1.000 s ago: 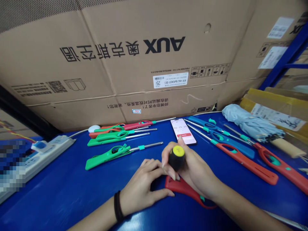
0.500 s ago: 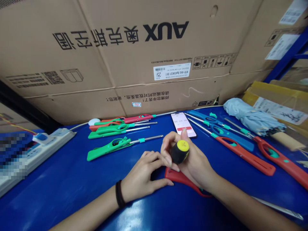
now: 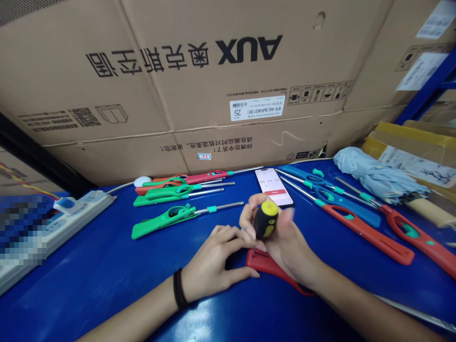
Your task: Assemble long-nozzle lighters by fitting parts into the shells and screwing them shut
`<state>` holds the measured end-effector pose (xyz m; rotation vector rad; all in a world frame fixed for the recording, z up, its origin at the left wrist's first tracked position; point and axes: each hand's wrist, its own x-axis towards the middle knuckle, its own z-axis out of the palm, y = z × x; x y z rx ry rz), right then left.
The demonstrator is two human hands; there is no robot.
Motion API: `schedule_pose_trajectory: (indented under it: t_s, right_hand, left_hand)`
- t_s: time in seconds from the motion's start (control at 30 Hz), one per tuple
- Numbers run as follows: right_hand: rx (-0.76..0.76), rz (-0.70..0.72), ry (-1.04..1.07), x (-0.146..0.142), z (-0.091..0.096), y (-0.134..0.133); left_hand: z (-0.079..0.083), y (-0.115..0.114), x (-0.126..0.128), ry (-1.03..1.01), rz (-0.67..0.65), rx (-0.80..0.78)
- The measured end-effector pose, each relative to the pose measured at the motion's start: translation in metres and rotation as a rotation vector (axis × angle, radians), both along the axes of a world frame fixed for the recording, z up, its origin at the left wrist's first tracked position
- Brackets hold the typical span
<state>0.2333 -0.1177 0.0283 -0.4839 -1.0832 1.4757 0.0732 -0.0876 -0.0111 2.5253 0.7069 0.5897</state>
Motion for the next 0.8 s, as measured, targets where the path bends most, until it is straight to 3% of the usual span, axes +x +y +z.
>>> schedule_pose_trajectory:
  t_s: [0.27,0.43,0.63,0.8]
  right_hand:
    - [-0.138,0.017,-0.035,0.0011,0.0031,0.0015]
    - [-0.034,-0.044,0.012,-0.0006,0.0017,0.0006]
    - [-0.116,-0.021,-0.050,-0.0001,0.0017,0.0012]
    - [-0.028,-0.023,0.025,-0.0020,0.0017,0.0005]
  left_hand:
    - [0.0008,-0.0006,0.0013,-0.012,-0.004,-0.002]
    - [0.0009,-0.0003,0.0014,0.017,0.011,0.003]
    - [0.0018,-0.0006,0.0014,0.022,0.014,-0.013]
    - [0.0019,-0.0012,0.0012,0.030,0.017,-0.023]
